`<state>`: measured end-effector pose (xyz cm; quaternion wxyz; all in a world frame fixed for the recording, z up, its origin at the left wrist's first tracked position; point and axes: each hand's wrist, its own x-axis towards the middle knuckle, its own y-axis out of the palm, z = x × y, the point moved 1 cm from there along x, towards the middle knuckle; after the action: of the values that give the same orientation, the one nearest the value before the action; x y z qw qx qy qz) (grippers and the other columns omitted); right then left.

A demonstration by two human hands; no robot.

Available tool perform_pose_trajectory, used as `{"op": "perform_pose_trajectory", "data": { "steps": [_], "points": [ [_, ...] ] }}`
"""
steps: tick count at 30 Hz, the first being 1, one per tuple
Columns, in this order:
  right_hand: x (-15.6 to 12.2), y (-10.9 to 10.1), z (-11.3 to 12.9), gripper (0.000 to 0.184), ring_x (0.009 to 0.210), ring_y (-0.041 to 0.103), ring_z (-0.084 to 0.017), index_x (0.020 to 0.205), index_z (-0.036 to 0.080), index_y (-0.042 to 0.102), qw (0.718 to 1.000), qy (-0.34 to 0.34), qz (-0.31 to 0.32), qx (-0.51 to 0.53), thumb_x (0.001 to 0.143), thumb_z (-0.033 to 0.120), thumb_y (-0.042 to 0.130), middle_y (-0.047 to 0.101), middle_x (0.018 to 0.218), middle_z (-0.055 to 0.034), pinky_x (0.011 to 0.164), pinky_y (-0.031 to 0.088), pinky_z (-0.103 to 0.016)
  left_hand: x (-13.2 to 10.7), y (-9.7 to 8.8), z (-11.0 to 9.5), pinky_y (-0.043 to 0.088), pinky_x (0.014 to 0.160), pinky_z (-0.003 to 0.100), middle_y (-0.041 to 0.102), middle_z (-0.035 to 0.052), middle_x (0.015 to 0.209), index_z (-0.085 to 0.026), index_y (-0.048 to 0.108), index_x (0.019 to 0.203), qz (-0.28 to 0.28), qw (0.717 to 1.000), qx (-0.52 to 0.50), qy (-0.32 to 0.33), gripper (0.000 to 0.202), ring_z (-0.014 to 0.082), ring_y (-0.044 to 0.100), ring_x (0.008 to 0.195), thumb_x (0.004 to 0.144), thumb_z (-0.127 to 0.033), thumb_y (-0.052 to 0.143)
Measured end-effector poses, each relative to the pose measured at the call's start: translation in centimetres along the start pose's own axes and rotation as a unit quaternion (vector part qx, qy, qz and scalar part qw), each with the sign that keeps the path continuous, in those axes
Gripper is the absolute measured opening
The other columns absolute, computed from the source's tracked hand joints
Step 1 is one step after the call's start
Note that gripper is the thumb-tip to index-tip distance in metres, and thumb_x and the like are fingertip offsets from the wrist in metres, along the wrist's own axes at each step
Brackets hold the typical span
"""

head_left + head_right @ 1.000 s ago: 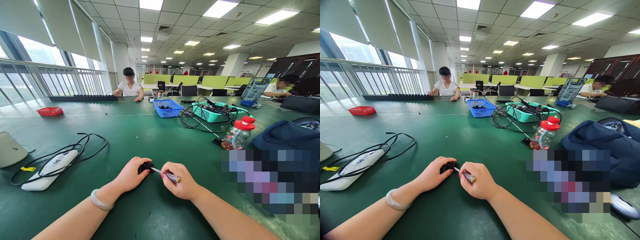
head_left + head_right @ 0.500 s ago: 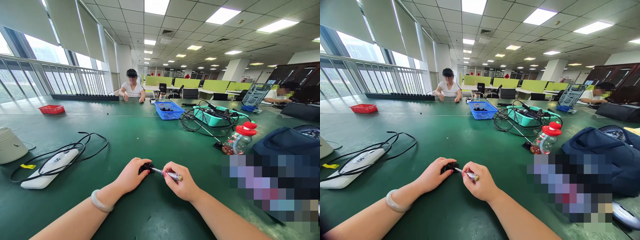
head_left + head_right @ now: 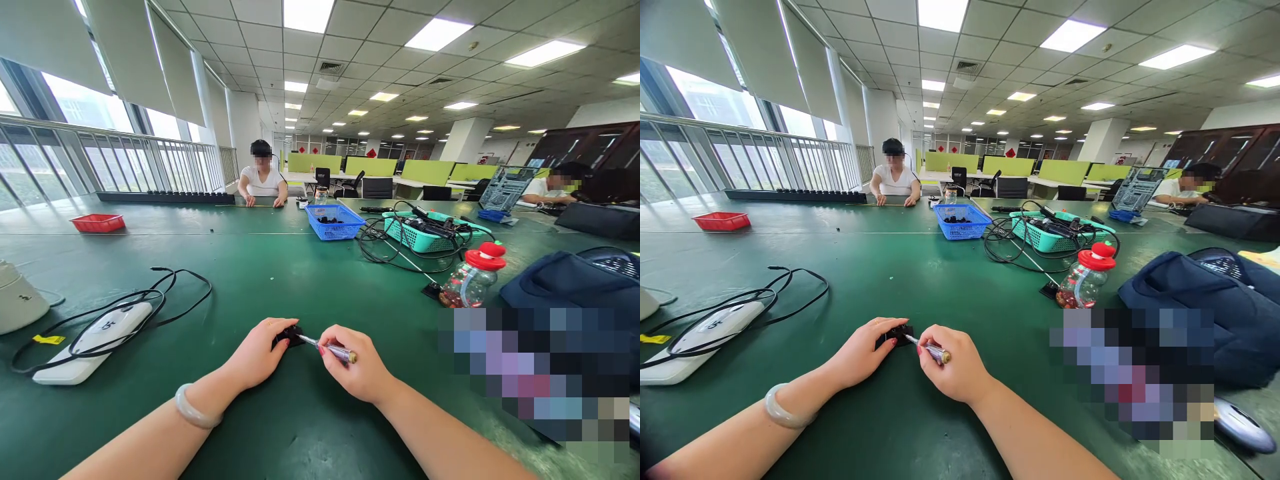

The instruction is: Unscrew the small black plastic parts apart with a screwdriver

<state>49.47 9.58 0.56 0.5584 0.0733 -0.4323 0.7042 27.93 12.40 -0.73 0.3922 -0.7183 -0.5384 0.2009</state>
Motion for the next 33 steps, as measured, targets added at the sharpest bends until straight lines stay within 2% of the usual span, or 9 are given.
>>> {"op": "perform_pose_trajectory", "data": {
  "steps": [11,20,27,33],
  "points": [
    [0.08,-0.03,0.04,0.006,0.054,0.051,-0.010,0.079,0.023,0.057,1.000,0.014,-0.005,-0.016,0.082,0.019,0.053,0.060,0.063,0.0040,0.055,0.041,-0.022,0.03,-0.05,0.08,0.043,0.113,0.046,0.063,0.0067,0.129,-0.024,0.061,0.126,-0.014,1.000,0.010,0.014,0.042,0.0239,0.056,0.122,0.086,-0.024,0.050],
    [0.03,-0.05,-0.26,0.006,0.061,0.058,-0.012,0.084,0.023,0.059,1.000,0.016,0.015,-0.018,0.083,0.020,0.055,0.067,0.073,0.0017,0.059,0.046,-0.023,0.06,-0.20,-0.26,0.050,0.101,0.041,0.066,0.0058,0.111,-0.029,0.065,0.119,-0.017,1.000,0.006,0.012,0.037,0.0235,0.060,0.107,0.083,-0.033,0.061],
    [0.07,0.45,-0.74,0.013,0.076,0.065,-0.016,0.096,0.024,0.065,0.996,0.028,0.076,-0.034,0.084,0.020,0.060,0.070,0.089,-0.0021,0.071,0.051,-0.028,-0.10,-0.04,-0.15,0.043,0.112,0.046,0.063,0.0075,0.126,-0.027,0.062,0.125,-0.015,1.000,0.014,0.023,0.041,0.0244,0.055,0.121,0.084,-0.024,0.058],
    [0.17,0.31,-0.52,0.019,0.079,0.065,-0.016,0.104,0.024,0.066,0.995,0.027,0.099,-0.017,0.086,0.023,0.061,0.069,0.095,-0.0034,0.074,0.052,-0.030,-0.04,0.18,0.28,0.044,0.112,0.047,0.064,0.0081,0.126,-0.025,0.062,0.125,-0.032,0.998,0.021,0.039,0.040,0.0240,0.055,0.121,0.085,-0.023,0.057]
  ]
}}
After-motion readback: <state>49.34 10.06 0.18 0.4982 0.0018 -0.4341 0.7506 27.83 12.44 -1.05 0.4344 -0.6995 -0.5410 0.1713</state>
